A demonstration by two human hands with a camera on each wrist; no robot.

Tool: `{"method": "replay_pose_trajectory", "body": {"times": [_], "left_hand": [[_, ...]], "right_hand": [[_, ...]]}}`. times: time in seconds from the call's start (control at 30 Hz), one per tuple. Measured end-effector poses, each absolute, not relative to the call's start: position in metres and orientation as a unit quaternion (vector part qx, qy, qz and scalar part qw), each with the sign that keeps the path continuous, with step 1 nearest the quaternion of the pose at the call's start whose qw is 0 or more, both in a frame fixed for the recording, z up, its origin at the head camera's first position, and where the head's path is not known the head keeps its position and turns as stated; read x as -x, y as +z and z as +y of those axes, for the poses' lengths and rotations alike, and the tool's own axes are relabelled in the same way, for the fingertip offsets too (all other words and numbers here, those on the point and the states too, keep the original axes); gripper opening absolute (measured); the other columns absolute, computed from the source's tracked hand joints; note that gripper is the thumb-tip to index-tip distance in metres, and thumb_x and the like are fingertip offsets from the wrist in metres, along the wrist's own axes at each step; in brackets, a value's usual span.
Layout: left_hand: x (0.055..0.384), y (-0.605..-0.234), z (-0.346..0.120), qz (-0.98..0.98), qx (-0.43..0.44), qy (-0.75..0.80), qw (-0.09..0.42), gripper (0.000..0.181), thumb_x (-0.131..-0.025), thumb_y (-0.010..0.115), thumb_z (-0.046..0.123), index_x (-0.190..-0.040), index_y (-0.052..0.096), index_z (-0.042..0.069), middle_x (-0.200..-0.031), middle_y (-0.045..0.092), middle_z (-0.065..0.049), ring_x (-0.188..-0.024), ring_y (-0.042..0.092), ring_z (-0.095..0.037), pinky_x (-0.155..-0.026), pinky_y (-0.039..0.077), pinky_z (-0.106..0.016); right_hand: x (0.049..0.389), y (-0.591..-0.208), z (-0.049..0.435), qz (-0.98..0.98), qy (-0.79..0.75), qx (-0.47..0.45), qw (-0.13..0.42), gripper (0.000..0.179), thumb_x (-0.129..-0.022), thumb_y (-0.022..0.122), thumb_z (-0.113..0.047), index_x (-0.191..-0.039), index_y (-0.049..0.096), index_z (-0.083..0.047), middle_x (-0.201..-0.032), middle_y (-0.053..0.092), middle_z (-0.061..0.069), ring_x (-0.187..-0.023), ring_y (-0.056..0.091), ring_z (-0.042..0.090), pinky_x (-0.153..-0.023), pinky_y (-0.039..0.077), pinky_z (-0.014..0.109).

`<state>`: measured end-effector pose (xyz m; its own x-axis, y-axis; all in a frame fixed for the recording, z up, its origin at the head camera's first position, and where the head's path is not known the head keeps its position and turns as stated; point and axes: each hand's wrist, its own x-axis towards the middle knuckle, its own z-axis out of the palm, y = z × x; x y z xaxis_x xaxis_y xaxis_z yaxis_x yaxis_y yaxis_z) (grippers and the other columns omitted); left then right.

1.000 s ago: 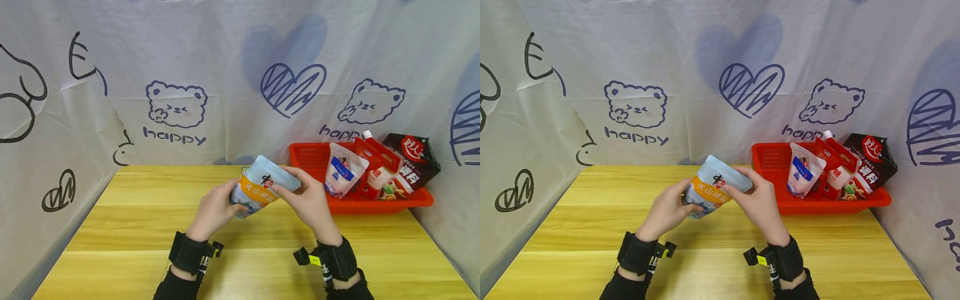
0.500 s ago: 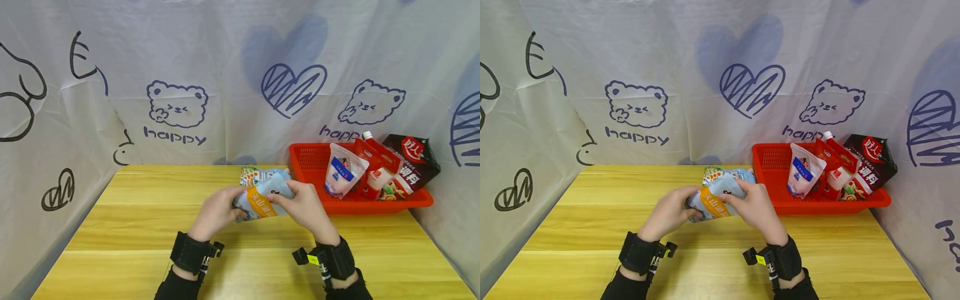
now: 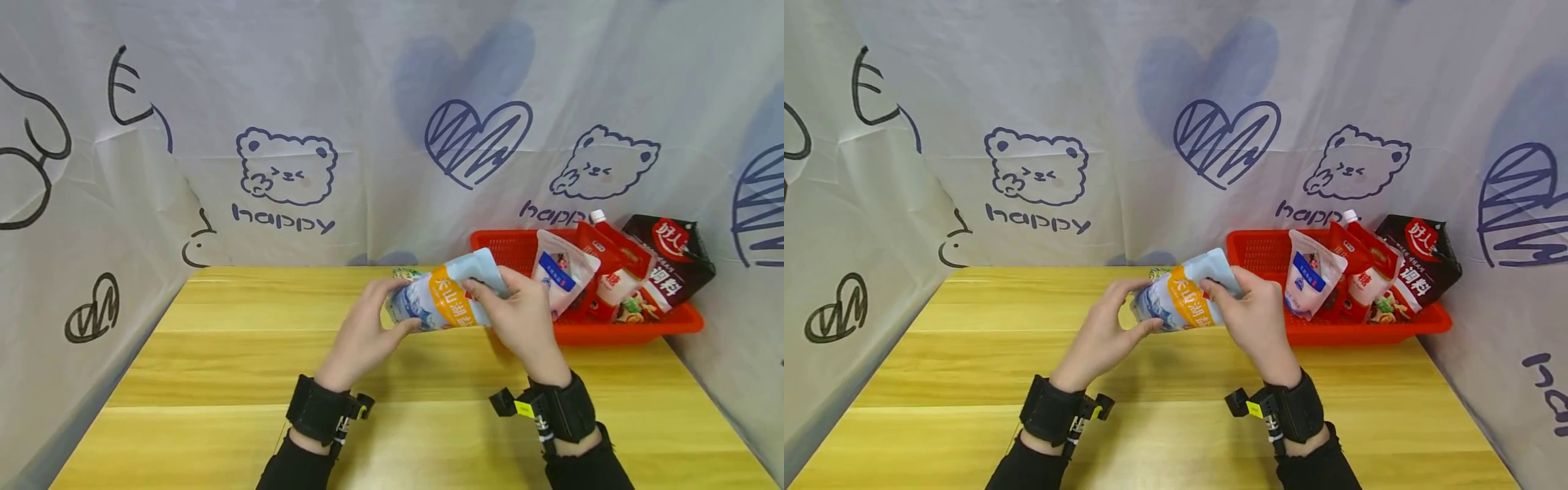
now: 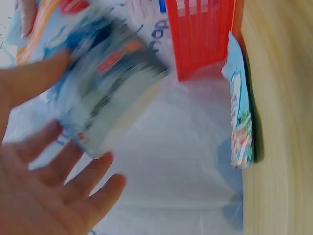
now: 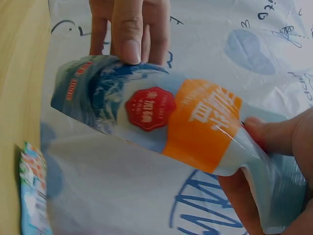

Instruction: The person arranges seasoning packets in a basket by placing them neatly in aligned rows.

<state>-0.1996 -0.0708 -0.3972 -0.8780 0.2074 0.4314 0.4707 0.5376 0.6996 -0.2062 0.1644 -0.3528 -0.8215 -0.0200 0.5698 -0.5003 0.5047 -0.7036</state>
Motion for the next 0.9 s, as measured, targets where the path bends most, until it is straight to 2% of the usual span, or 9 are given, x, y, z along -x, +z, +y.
{"method": "replay_pose_trajectory", "body": {"times": [0.1, 0.2, 0.33, 0.47, 0.63, 0.67, 0.7, 0.8, 0.9], "left_hand": [[0.206, -0.401, -0.059, -0.848, 0.184, -0.466, 0.171, 0.066, -0.093, 0.080, 0.017, -0.148, 0.047, 0.004, -0.146, 0.049, -0.015, -0.132, 0.053, -0.032, -0.110, 0.047, -0.049], [0.213, -0.407, -0.045, -0.825, 0.174, -0.511, 0.168, 0.068, -0.094, 0.076, 0.014, -0.151, 0.040, 0.000, -0.145, 0.044, -0.020, -0.130, 0.052, -0.036, -0.106, 0.049, -0.051], [0.221, -0.417, -0.025, -0.784, 0.150, -0.588, 0.131, 0.060, -0.097, 0.070, 0.010, -0.148, 0.041, -0.002, -0.139, 0.046, -0.020, -0.118, 0.058, -0.035, -0.091, 0.055, -0.044], [0.230, -0.426, -0.001, -0.762, 0.135, -0.627, 0.090, 0.054, -0.098, 0.068, 0.010, -0.146, 0.045, -0.003, -0.134, 0.054, -0.018, -0.107, 0.065, -0.031, -0.081, 0.057, -0.032], [0.241, -0.432, 0.031, -0.757, 0.123, -0.640, 0.040, 0.053, -0.097, 0.070, 0.012, -0.144, 0.049, -0.002, -0.127, 0.060, -0.016, -0.101, 0.068, -0.029, -0.080, 0.058, -0.029], [0.244, -0.433, 0.036, -0.758, 0.119, -0.641, 0.031, 0.052, -0.098, 0.070, 0.013, -0.144, 0.050, -0.001, -0.126, 0.061, -0.016, -0.101, 0.068, -0.028, -0.080, 0.059, -0.029], [0.245, -0.433, 0.042, -0.756, 0.117, -0.643, 0.022, 0.052, -0.098, 0.070, 0.013, -0.144, 0.050, -0.001, -0.127, 0.061, -0.016, -0.101, 0.068, -0.027, -0.079, 0.059, -0.029], [0.250, -0.435, 0.057, -0.753, 0.107, -0.649, 0.007, 0.050, -0.098, 0.071, 0.012, -0.143, 0.053, 0.000, -0.129, 0.060, -0.018, -0.100, 0.068, -0.023, -0.076, 0.060, -0.028], [0.251, -0.435, 0.068, -0.753, 0.098, -0.650, 0.004, 0.049, -0.097, 0.074, 0.010, -0.141, 0.055, 0.001, -0.131, 0.057, -0.020, -0.098, 0.068, -0.020, -0.072, 0.060, -0.027]], "right_hand": [[0.213, -0.340, 0.173, -0.831, 0.451, -0.157, 0.286, 0.022, -0.091, 0.081, -0.009, -0.108, 0.077, 0.004, -0.104, 0.078, 0.016, -0.097, 0.076, 0.032, -0.080, 0.061, 0.046], [0.221, -0.329, 0.184, -0.832, 0.424, -0.160, 0.319, 0.021, -0.091, 0.082, -0.009, -0.106, 0.077, 0.004, -0.102, 0.078, 0.016, -0.094, 0.076, 0.032, -0.080, 0.060, 0.030], [0.232, -0.316, 0.199, -0.834, 0.399, -0.161, 0.344, 0.022, -0.091, 0.082, -0.011, -0.106, 0.078, 0.004, -0.102, 0.078, 0.015, -0.092, 0.076, 0.032, -0.079, 0.050, 0.007], [0.239, -0.306, 0.213, -0.842, 0.378, -0.152, 0.354, 0.025, -0.093, 0.079, -0.013, -0.110, 0.077, 0.005, -0.106, 0.078, 0.017, -0.098, 0.076, 0.035, -0.077, 0.045, 0.002], [0.251, -0.299, 0.233, -0.860, 0.332, -0.135, 0.364, 0.024, -0.097, 0.075, -0.015, -0.105, 0.074, 0.008, -0.104, 0.077, 0.021, -0.096, 0.075, 0.039, -0.072, 0.039, -0.002], [0.252, -0.298, 0.236, -0.864, 0.322, -0.132, 0.363, 0.024, -0.098, 0.074, -0.015, -0.104, 0.074, 0.008, -0.102, 0.076, 0.022, -0.095, 0.075, 0.040, -0.071, 0.039, -0.002], [0.254, -0.297, 0.240, -0.868, 0.310, -0.130, 0.364, 0.025, -0.099, 0.073, -0.016, -0.102, 0.073, 0.009, -0.101, 0.076, 0.024, -0.093, 0.074, 0.043, -0.072, 0.046, 0.004], [0.259, -0.298, 0.249, -0.882, 0.280, -0.122, 0.359, 0.027, -0.100, 0.071, -0.016, -0.104, 0.072, 0.010, -0.100, 0.074, 0.027, -0.092, 0.073, 0.048, -0.073, 0.062, 0.031], [0.264, -0.302, 0.256, -0.895, 0.257, -0.118, 0.346, 0.027, -0.101, 0.070, -0.014, -0.106, 0.070, 0.013, -0.098, 0.073, 0.030, -0.090, 0.072, 0.050, -0.073, 0.061, 0.057]]}}
